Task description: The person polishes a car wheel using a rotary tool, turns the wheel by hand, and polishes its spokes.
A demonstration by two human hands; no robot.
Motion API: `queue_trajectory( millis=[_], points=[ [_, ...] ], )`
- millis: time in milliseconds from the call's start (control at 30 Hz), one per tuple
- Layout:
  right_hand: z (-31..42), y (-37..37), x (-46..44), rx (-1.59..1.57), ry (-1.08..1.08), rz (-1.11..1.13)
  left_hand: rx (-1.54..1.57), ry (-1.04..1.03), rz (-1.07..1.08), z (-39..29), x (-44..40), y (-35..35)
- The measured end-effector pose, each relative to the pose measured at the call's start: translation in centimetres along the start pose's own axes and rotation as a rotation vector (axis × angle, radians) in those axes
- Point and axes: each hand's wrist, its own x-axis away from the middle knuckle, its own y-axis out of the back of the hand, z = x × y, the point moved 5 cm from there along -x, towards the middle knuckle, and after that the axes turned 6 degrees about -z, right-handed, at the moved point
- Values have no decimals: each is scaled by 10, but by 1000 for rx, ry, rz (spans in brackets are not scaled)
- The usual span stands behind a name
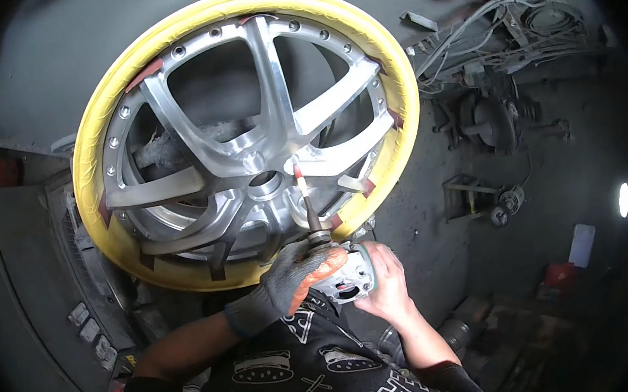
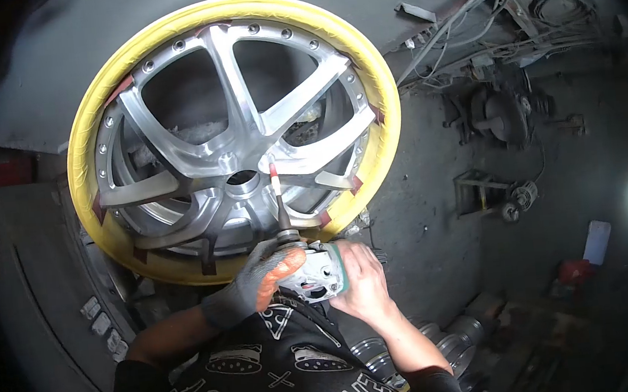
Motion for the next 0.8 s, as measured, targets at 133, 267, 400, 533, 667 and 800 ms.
queue_trajectory(
  millis=[133,267,400,533,667,800],
  points=[
    [-8,19,-1,64,36,-57,33,-47,68,1,-6,-17],
    [-31,53,-7,72,80,-126,42,31,249,-12,-19,-59],
    [-64,84,-18,131,114,-143,79,141,256,6,-47,-85],
    [-93,110,-37,161,78,-150,157,60,401,17,-91,-107],
    [-118,122,-54,149,83,-122,103,166,247,-12,-112,-138],
    [-128,128,-63,104,113,-122,-262,-56,308,11,-140,-138]
  ],
)
